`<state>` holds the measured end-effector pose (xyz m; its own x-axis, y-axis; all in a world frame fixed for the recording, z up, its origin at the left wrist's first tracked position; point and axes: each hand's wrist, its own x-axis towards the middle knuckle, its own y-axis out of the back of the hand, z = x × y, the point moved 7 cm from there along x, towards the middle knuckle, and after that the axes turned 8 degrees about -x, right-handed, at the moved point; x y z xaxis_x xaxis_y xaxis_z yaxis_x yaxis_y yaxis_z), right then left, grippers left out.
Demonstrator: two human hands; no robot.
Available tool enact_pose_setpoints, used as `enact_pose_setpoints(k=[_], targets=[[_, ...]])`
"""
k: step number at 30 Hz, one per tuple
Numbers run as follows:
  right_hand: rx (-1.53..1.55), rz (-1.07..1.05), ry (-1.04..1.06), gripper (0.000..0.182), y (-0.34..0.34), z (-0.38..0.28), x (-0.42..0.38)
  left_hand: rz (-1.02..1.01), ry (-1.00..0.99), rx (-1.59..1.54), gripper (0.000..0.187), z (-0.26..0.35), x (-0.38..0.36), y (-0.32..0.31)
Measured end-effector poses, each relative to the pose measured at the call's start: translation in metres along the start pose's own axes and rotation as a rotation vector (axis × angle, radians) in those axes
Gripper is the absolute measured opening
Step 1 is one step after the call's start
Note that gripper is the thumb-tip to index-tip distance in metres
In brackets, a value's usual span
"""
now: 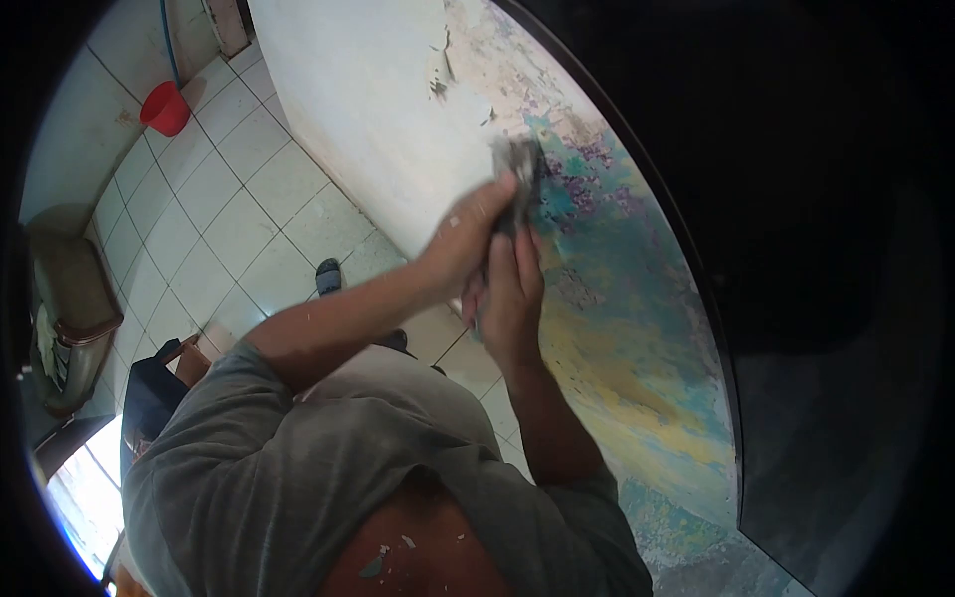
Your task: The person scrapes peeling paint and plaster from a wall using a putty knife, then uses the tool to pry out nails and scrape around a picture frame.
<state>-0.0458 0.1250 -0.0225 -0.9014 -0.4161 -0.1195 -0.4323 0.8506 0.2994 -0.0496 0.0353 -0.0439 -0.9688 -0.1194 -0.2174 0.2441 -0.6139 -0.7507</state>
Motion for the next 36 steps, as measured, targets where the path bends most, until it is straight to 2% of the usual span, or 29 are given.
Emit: enact_pose_setpoints(k=[2,3,4,5,8,9,11,14,17,19,20,21,23,27,29,31,32,33,35,36], targets=[[0.069,-0.123,0.0,0.028,-0.017,-0.011,0.023,0.0,-0.008,-0.017,0.06,0.021,0.006,0.004],[0.073,-0.12,0.001,0.028,-0.019,-0.011,0.021,0.005,-0.015,-0.032,0.06,0.027,0.005,0.008],[0.091,-0.114,0.001,0.028,-0.021,-0.011,0.018,-0.081,0.013,-0.005,0.058,0.026,0.002,0.009],[0.106,-0.109,-0.001,0.028,-0.022,-0.01,0.013,-0.082,0.012,-0.005,0.058,0.018,-0.001,0.01],[0.076,-0.026,0.017,0.029,-0.014,0.003,-0.013,-0.053,-0.157,-0.036,0.055,-0.02,0.003,0.009],[0.087,0.027,0.037,0.029,-0.011,0.004,-0.016,-0.05,-0.161,-0.039,0.055,-0.014,0.004,0.01],[0.075,-0.004,-0.027,0.029,-0.013,-0.003,-0.001,-0.031,-0.014,0.008,0.056,-0.001,0.006,0.01],[0.132,-0.166,0.051,0.029,-0.034,-0.017,0.027,-0.037,-0.036,0.0,0.057,0.027,0.006,0.015],[0.078,-0.079,-0.008,0.028,-0.027,-0.01,0.006,-0.061,-0.04,-0.003,0.056,0.012,0.001,0.017],[0.037,-0.01,0.066,0.028,-0.018,0.003,-0.01,-0.042,-0.266,0.09,0.054,-0.005,0.0,0.012],[0.002,0.062,0.139,0.028,-0.013,0.005,-0.013,-0.084,-0.176,0.001,0.052,-0.016,0.0,0.01],[0.003,0.059,0.135,0.028,-0.014,0.002,-0.007,-0.08,-0.175,0.001,0.052,-0.006,0.001,0.01],[0.157,-0.041,-0.055,0.027,-0.02,0.004,0.014,-0.036,-0.03,-0.03,0.051,0.011,0.01,0.014],[0.02,-0.11,0.085,0.027,-0.031,0.002,0.034,-0.03,-0.089,-0.02,0.053,0.033,0.012,0.024],[0.008,-0.092,0.049,0.029,-0.026,0.005,0.014,-0.023,-0.111,-0.05,0.052,0.014,0.004,0.017],[0.085,-0.05,0.038,0.031,-0.02,0.005,-0.005,-0.018,-0.291,0.053,0.051,-0.015,0.014,0.02],[0.126,-0.027,0.031,0.032,-0.019,0.005,-0.008,0.007,-0.38,0.202,0.051,-0.023,0.024,0.026],[0.126,-0.028,0.028,0.032,-0.022,0.0,-0.001,0.009,-0.378,0.201,0.051,-0.002,0.019,0.023],[0.125,-0.083,-0.027,0.034,-0.03,-0.012,0.028,-0.004,-0.049,0.016,0.053,0.041,0.008,0.012],[0.152,-0.134,0.032,0.033,-0.04,-0.024,0.038,0.018,-0.112,0.042,0.056,0.052,0.015,0.018]])
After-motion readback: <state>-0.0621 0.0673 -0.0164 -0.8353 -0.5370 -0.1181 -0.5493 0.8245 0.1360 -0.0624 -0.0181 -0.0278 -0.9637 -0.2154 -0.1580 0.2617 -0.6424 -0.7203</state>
